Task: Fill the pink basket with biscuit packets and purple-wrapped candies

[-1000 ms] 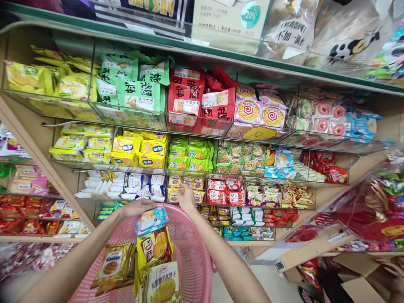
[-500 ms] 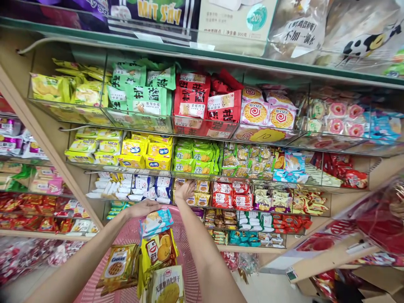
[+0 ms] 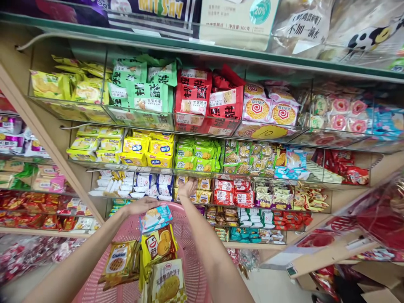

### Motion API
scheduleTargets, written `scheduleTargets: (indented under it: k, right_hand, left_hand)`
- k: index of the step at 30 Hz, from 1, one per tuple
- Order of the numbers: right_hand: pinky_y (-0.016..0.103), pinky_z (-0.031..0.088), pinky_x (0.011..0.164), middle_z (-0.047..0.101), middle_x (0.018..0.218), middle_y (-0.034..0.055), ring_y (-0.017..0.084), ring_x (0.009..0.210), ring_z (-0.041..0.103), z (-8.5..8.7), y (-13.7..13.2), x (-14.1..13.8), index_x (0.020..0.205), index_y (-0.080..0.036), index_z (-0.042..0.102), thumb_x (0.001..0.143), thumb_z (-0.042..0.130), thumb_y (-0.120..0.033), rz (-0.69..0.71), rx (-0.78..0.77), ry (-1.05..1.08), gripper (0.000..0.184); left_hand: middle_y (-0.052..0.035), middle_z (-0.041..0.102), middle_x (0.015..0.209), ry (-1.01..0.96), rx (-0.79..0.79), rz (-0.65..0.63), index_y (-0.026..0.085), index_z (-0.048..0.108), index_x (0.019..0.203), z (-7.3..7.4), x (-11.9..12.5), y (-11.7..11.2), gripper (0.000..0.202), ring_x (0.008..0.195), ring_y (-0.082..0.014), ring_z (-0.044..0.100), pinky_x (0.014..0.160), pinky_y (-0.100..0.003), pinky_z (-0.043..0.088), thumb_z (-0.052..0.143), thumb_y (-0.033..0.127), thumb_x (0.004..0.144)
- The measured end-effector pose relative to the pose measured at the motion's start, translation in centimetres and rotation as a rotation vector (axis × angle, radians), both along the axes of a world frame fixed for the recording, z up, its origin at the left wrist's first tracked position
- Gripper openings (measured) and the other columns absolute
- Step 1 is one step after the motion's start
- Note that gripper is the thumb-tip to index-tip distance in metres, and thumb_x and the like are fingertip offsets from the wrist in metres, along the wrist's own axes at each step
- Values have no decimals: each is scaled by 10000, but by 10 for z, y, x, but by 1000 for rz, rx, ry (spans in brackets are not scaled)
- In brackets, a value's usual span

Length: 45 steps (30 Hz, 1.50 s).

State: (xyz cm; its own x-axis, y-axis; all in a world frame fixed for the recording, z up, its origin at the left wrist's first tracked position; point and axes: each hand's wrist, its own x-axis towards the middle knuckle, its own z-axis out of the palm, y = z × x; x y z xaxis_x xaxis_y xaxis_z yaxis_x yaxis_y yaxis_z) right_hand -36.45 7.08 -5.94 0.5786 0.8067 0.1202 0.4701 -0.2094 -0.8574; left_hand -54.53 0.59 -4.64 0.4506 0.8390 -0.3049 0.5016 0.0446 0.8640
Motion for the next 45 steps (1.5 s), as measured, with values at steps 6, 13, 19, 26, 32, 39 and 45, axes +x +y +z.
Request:
scheduleTargets:
  k: [6, 13, 19, 26, 32, 39, 45]
  right_hand:
    - [274, 406, 627, 604, 797, 70, 185, 699, 544, -4, -1, -4, 885, -138, 522, 623, 591, -363, 51, 78, 233, 352]
    - [265, 443, 693, 593, 936, 82, 159, 782, 563, 2, -10, 12, 953, -145, 439, 618, 595, -376, 28, 161, 529, 436]
    - [305, 507, 619, 655, 808, 46, 185, 729, 629, 18, -69, 44, 910, -181, 449, 574, 677, -323, 208, 96, 809, 431]
    - [308, 517, 703, 656, 869, 8, 156, 760, 644, 74, -167, 34, 1153, -243, 355, 618, 707, -274, 670, -13, 1069, 641]
    - [303, 494, 646, 590, 914, 5, 160, 749, 615, 75, -207, -4, 1202, -279, 317, 674, 644, -283, 1004, -152, 826, 621]
    - [323, 384, 840, 557, 946, 14, 175, 919, 510, 53, -208, -29, 879, -221, 596, 702, 556, -177, 1003, -85, 217, 187]
    - [313, 377, 868, 537, 974, 31, 175, 944, 503, 43, -209, -52, 942, -215, 605, 685, 576, -164, 978, -62, 203, 264]
  left_hand:
    - [17, 541, 588, 11, -3, 5, 154, 587, 681, 3, 3, 0, 500, 597, -128, 456, 553, -219, 333, 572, 645, 586]
    - [15, 544, 608, -12, -38, 4, 149, 595, 713, 7, 4, -1, 500, 579, -111, 442, 554, -214, 332, 588, 632, 584]
    - [17, 526, 596, 7, -2, 3, 138, 587, 701, 4, 1, 2, 536, 569, -106, 428, 545, -213, 331, 547, 663, 597]
    - [26, 524, 602, 9, -1, -32, 147, 580, 707, 4, 8, 7, 527, 564, -104, 419, 542, -211, 329, 568, 657, 577]
    - [36, 444, 549, 33, 69, -81, 154, 521, 619, 5, 15, 10, 505, 534, -94, 365, 501, -210, 293, 512, 658, 630]
    - [48, 423, 524, 23, 67, -74, 152, 523, 606, 8, 17, 10, 500, 519, -88, 346, 485, -207, 281, 543, 652, 605]
    - [39, 450, 579, -7, 72, -64, 144, 553, 665, 5, 13, 10, 525, 556, -89, 366, 511, -204, 296, 516, 667, 625]
